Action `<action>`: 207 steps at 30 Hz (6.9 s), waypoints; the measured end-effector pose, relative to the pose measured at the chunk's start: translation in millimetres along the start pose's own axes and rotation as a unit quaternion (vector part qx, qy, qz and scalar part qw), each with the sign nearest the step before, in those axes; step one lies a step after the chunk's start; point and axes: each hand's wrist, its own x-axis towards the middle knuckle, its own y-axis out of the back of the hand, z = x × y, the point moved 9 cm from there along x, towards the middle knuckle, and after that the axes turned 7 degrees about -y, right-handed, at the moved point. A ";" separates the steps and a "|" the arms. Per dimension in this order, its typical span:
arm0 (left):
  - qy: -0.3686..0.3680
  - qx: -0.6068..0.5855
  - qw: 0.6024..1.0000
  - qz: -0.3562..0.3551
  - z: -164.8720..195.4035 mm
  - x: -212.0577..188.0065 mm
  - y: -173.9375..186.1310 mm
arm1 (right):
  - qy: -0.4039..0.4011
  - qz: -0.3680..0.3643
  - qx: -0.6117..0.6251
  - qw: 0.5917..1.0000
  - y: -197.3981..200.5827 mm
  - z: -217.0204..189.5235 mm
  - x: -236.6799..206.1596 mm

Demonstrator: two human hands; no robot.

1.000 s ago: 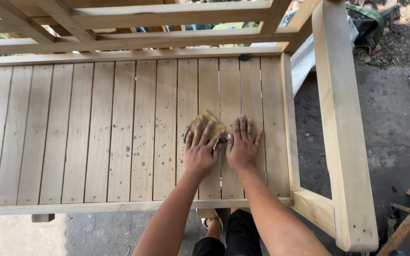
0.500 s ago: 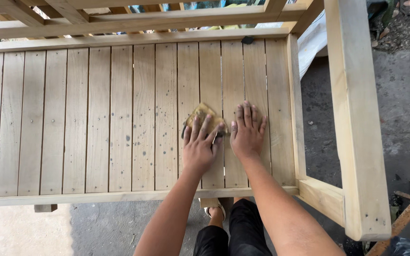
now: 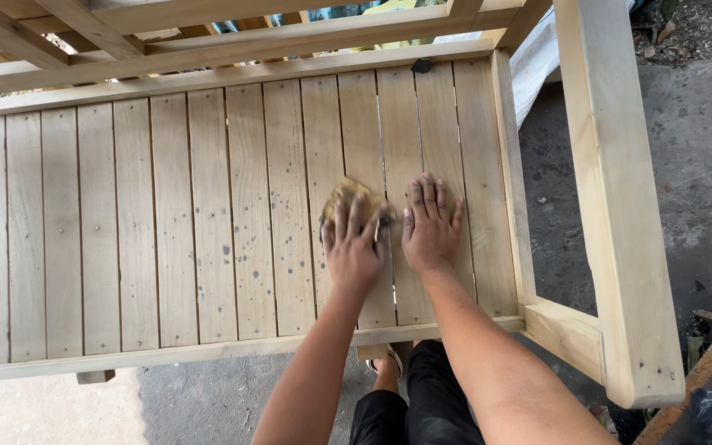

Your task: The person sands a wooden bench outdoors using a sanding block. They smooth the side rails, seat slats, and backrest, moving systematically across the surface. The person wears white clogs and works in a cluttered outdoor area with other wooden furniture nearby.

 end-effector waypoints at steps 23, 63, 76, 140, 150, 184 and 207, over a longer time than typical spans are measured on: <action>0.013 0.010 1.000 0.012 29.4 78.7 -8.2 | -0.018 0.020 0.028 0.999 -5.3 5.0 0.5; -0.091 0.034 0.995 0.027 15.2 14.4 13.6 | -0.008 0.021 0.022 0.999 20.5 -4.1 -1.5; -0.059 0.001 0.998 0.037 -0.5 68.0 -8.8 | 0.037 0.037 0.019 0.998 -3.9 2.4 1.6; 0.084 0.000 0.985 0.152 -149.8 94.8 68.6 | 0.255 -0.199 -0.106 0.940 -64.6 -141.7 128.8; 0.083 0.012 0.985 0.153 -151.0 95.2 64.6 | 0.257 -0.369 -0.280 0.848 -53.1 -115.7 17.4; 0.076 -0.011 0.986 0.150 -149.2 93.6 65.7 | 0.231 -0.114 -0.093 0.962 -71.9 -166.8 161.6; 0.012 -0.095 0.993 0.068 -187.1 86.2 72.3 | 0.387 -0.188 -0.128 0.894 -21.6 -163.5 -26.8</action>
